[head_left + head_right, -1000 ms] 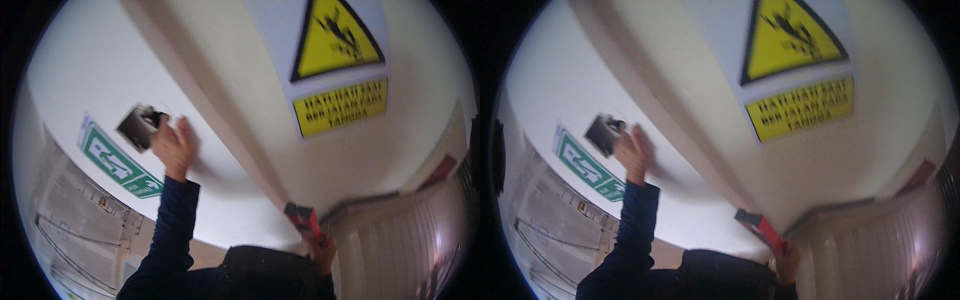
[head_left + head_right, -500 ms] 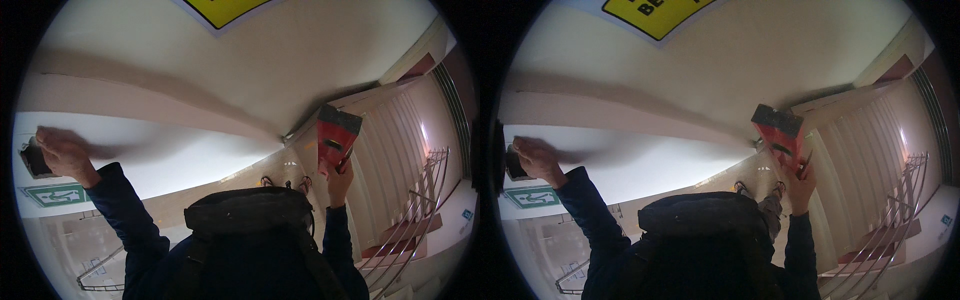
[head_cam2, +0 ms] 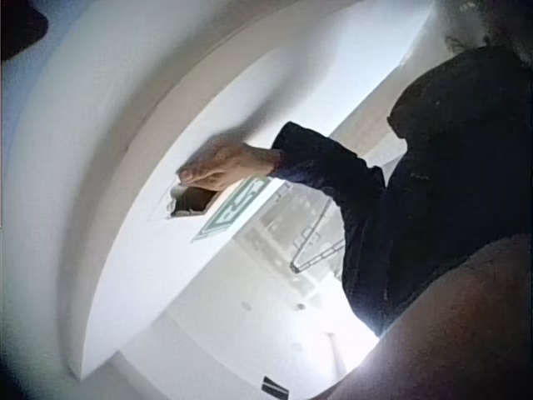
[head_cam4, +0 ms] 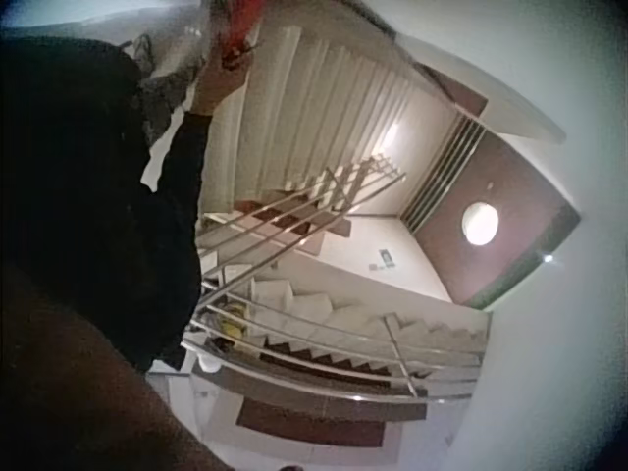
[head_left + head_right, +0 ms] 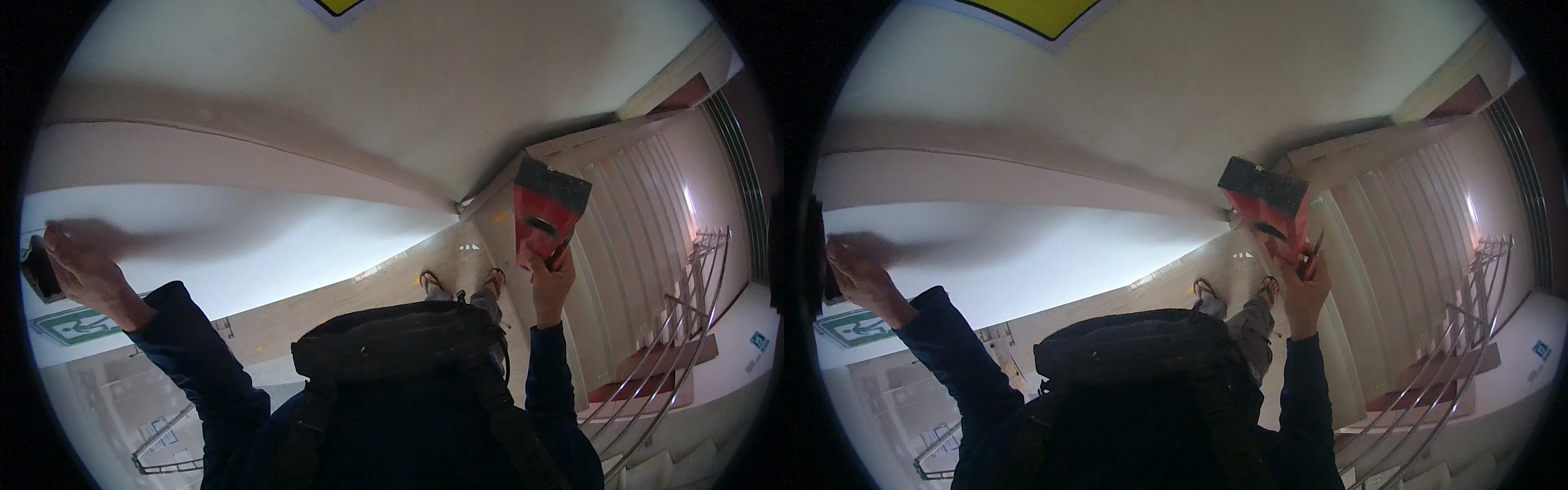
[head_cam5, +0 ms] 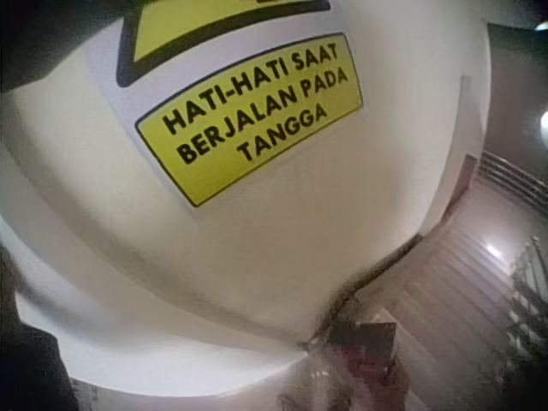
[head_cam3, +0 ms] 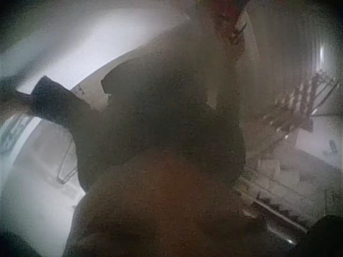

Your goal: The person uses a utility knife and a level to scrape and clean the edges of a rectangular hole in a white wall. They repeatedly remove loose plaster and debris, then measure the hole with a tape measure.

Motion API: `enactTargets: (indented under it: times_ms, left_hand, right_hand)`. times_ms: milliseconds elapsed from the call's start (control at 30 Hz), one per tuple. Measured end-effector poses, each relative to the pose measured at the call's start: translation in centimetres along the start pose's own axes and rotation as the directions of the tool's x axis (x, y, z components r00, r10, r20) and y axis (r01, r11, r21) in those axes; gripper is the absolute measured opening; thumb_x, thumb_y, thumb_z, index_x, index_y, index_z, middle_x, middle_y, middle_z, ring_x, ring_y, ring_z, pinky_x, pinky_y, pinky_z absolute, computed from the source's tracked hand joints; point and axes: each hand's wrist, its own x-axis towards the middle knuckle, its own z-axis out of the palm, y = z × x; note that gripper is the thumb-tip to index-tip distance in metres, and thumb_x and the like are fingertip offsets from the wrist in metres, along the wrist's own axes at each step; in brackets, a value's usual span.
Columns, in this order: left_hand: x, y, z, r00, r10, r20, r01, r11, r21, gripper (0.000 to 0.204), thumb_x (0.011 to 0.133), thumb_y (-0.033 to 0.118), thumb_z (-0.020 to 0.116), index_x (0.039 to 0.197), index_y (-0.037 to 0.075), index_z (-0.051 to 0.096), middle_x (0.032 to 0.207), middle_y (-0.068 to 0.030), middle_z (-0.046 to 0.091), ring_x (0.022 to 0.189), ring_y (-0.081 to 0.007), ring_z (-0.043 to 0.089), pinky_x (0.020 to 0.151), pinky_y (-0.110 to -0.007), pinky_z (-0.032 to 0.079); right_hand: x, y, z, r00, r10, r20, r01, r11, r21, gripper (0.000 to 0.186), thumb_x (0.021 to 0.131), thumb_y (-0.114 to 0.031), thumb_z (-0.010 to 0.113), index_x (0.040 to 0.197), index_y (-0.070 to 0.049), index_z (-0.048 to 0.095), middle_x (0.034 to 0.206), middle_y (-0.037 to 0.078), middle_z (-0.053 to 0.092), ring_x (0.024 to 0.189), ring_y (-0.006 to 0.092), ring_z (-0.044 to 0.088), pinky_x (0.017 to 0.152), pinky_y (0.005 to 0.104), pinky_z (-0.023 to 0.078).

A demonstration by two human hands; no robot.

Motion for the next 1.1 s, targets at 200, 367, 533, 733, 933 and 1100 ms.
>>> enactTargets:
  times_ms: [200,367,533,733,933,1100]
  left_hand:
    - [0.5,-5.3,1.9,1.0,-0.005,0.007,0.005,1.0,-0.007,0.082,0.107,0.071,0.024,0.117,0.006,0.074,0.104,-0.0151,0.075,0.092,-0.0268,0.072,0.079,-0.047,0.059]
    - [0.3,-7.5,2.6,0.978,0.205,-0.042,-0.205,0.979,0.015,0.059,0.11,0.055,0.036,0.124,0.009,0.071,0.109,-0.0127,0.076,0.093,-0.0248,0.075,0.078,-0.043,0.061]
    - [-1.8,-2.0,2.9,0.979,0.205,-0.016,-0.205,0.972,-0.119,0.042,0.104,0.042,0.058,0.127,0.009,0.068,0.111,-0.0142,0.074,0.092,-0.0275,0.073,0.076,-0.041,0.06]
    - [-3.2,3.7,-0.3,0.976,0.165,-0.145,-0.199,0.943,-0.267,0.042,0.092,0.035,0.074,0.122,0.007,0.071,0.115,-0.0171,0.073,0.11,-0.0347,0.069,0.095,-0.045,0.053]
    - [-11.7,1.3,-5.6,0.96,0.257,0.114,-0.041,0.529,-0.848,0.049,0.089,0.023,0.076,0.135,0.008,0.066,0.133,-0.0164,0.07,0.125,-0.0369,0.064,0.112,-0.049,0.047]
    - [-14.9,3.3,-7.1,0.825,0.423,0.374,0.358,0.119,-0.926,0.045,0.091,0.033,0.082,0.125,0.006,0.07,0.122,-0.0183,0.073,0.115,-0.034,0.069,0.102,-0.043,0.053]
  right_hand:
    - [-0.3,0.7,-0.7,0.998,0.014,-0.057,-0.017,0.999,-0.046,0.038,0.087,-0.003,0.082,0.121,0.001,0.065,0.103,0.006,0.073,0.09,0.0116,0.068,0.08,0.0268,0.054]
    - [-0.5,-0.9,0.6,0.998,-0.006,-0.061,0.003,0.998,-0.058,0.042,0.088,-0.008,0.082,0.124,0.0,0.063,0.11,0.007,0.071,0.09,0.0117,0.067,0.078,0.0268,0.054]
    - [-1.9,-2.7,3.7,0.98,-0.197,0.018,0.194,0.975,0.108,0.044,0.088,-0.005,0.077,0.128,-0.001,0.062,0.107,0.005,0.068,0.086,0.0102,0.064,0.075,0.0272,0.054]
    - [-5.4,-3.7,6.2,0.957,-0.286,0.042,0.281,0.955,0.099,0.044,0.088,0.0,0.074,0.13,-0.001,0.06,0.089,0.002,0.065,0.058,0.0079,0.055,0.051,0.0262,0.044]
    - [-12.1,-9.1,12.7,0.923,-0.345,0.172,0.317,0.933,0.172,0.047,0.086,0.005,0.073,0.131,-0.001,0.059,0.107,0.008,0.071,0.089,0.0174,0.071,0.075,0.0298,0.059]
    - [-14.7,-12.9,18.5,0.862,-0.33,0.386,0.29,0.944,0.159,0.045,0.086,0.004,0.077,0.127,0.001,0.06,0.113,0.011,0.071,0.098,0.019,0.072,0.078,0.0314,0.061]
